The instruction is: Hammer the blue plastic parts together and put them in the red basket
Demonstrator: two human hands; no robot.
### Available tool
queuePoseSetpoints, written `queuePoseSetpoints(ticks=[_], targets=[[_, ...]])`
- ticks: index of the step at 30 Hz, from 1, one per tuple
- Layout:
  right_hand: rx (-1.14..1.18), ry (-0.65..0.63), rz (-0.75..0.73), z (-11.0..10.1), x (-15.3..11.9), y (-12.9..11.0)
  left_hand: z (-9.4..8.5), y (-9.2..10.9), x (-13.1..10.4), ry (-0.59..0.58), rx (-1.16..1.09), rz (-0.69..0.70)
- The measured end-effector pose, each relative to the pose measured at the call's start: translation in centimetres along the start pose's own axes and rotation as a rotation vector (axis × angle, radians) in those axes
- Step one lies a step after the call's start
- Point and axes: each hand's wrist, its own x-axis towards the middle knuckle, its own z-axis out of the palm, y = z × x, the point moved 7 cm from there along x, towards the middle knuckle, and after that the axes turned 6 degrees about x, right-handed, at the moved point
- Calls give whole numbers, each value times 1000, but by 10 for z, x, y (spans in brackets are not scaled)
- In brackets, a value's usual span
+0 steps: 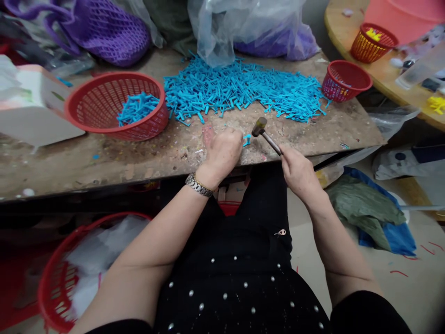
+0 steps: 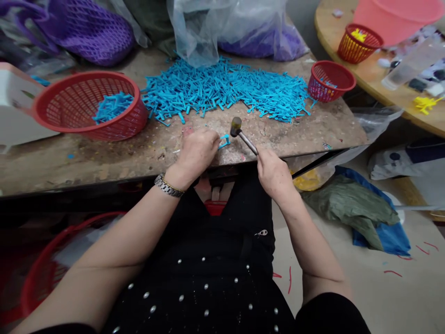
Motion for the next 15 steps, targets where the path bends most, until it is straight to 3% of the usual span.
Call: queuePoseSetpoints(ticks=[5,9,15], targets=[[89,104,-93,-20,-2,-19,2,-3,0,34,-27,16],[78,197,-122,-28,-5,-28,1,-1,-3,-12,-29,-16],[-10,-40,-12,-3,-3,-11,-3,5,-5,-42,40,-23]])
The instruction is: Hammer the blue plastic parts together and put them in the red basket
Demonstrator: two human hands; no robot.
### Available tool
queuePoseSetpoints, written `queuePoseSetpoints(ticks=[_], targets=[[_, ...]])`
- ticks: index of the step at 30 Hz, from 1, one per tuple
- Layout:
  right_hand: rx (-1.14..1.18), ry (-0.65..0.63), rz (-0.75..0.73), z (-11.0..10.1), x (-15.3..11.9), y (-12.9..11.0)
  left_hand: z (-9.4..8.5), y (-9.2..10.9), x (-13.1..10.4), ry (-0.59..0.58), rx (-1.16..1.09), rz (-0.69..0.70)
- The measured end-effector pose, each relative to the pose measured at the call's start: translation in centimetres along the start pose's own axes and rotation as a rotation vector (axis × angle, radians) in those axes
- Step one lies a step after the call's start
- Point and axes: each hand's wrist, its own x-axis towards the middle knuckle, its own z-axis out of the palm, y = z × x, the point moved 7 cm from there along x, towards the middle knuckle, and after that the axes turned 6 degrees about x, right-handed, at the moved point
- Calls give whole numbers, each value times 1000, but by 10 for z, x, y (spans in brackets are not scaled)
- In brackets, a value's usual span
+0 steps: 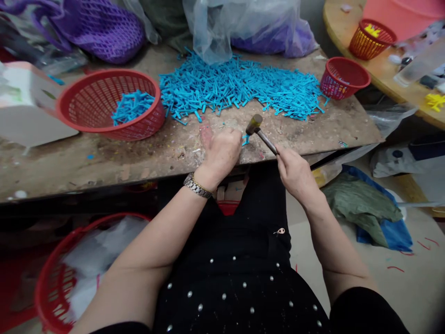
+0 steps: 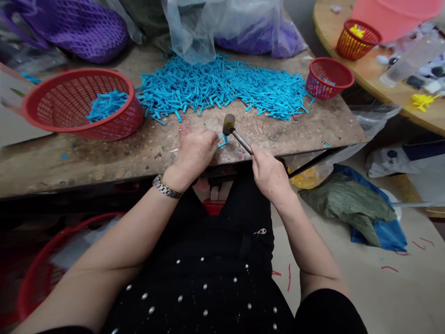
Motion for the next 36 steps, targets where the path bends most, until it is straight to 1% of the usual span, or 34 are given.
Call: queuePoseSetpoints(ticks=[3,7,11,14,17,19,23,26,29,32,34,36], targets=[[-27,35,14,-6,3,3,2,-1,0,-15,0,17],[-118,73,43,-11,10,5,0,-5,-2,57,-18,30],[-276,29,98,-4,19,8,-6,-14,-6,115,-37,46],[-355,-8,86,4,26,9,-20,-27,-9,159,-82,51],[-401,-30,31,9,33,10,-44,-47,-10,229,-119,16],[-422,-47,6,11,36,12,-63,-64,-9,273,-107,-43],[-404,-81,-12,13,41,19,-100,-103,-5,348,55,-193],[-359,-88,-22,13,42,24,-122,-133,-1,386,148,-305],[-308,-90,-30,13,44,30,-135,-162,3,389,233,-454],[-234,-78,-27,12,52,35,-137,-185,5,290,276,-592],[-190,-44,-28,8,60,39,-137,-195,2,259,279,-646],[-177,-4,-26,3,73,42,-138,-201,-2,302,269,-660]])
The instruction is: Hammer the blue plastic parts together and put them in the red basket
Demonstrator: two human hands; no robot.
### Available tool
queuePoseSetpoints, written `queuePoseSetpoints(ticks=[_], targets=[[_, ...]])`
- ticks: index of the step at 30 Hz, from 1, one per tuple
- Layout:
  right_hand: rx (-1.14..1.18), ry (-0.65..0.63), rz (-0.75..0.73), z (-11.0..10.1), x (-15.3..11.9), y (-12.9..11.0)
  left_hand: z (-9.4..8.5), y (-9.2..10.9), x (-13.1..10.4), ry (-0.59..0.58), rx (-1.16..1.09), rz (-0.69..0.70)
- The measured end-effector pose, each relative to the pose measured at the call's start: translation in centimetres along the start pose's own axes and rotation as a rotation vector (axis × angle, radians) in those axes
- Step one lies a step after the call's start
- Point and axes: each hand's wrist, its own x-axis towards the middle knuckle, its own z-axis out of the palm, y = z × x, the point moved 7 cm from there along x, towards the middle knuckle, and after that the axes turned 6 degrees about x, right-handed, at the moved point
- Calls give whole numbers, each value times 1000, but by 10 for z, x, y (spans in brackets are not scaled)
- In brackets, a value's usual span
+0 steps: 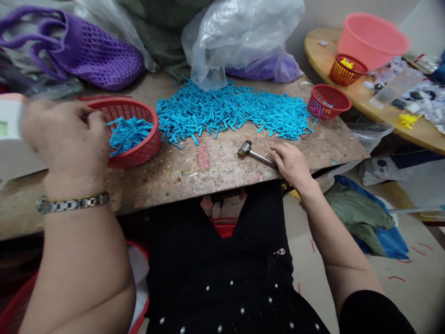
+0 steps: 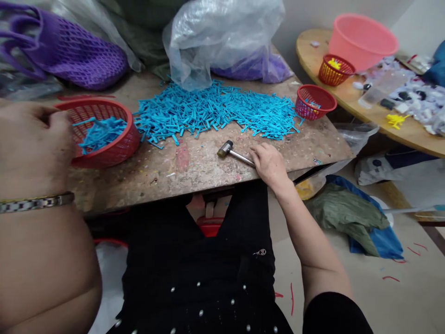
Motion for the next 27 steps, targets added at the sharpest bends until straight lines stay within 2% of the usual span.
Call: queuePoseSetpoints(ticks=[4,7,9,13,16,21,27], targets=[[-60,4,61,-1,30,10,-3,-3,-9,123,-120,69],[-130,-22,94,4,54,13,-9,11,-25,214,-270,188],[-177,-41,98,10,69,12,-11,27,-39,216,-359,274],[-284,-127,122,26,92,10,-2,65,-72,117,-522,446],[-324,-205,135,37,103,11,15,86,-94,-17,-618,525],[-320,-221,139,44,109,18,38,103,-117,-144,-711,586],[-213,-168,161,33,102,26,50,118,-127,-257,-765,607]])
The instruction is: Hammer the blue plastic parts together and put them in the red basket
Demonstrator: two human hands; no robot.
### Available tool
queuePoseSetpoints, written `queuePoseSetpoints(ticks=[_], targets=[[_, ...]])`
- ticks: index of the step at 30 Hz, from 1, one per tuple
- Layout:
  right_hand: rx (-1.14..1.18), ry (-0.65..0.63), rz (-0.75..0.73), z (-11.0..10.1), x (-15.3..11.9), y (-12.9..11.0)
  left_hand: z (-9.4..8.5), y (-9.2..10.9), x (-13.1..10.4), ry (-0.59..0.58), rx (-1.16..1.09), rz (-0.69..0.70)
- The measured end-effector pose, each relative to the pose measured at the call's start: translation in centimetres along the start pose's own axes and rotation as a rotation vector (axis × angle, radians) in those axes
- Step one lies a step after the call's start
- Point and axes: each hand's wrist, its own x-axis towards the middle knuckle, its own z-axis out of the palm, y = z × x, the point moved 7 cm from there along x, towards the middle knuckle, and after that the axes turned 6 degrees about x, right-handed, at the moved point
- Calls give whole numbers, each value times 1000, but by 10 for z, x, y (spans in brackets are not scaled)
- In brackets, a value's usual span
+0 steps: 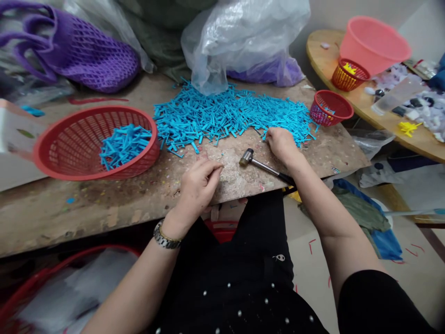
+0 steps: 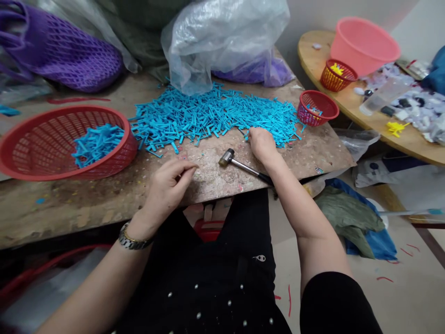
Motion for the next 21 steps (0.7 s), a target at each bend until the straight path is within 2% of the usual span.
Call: queuePoseSetpoints(ticks=[6,11,14,18,21], targets=[[400,34,2,-2,-20,6,16,-6,6,-65,-99,-96],[842,53,141,8,-31,23,24,-4,8,-113,-157,-137],[1027,52,220,11,-36,28,26,3,7,-148,-182,-156],[1214,41,265,7,-48,22,31,10,5,-175,-278,-241],[1311,30,207,-5,-66,8,39,13,2,-195,-442,-344]])
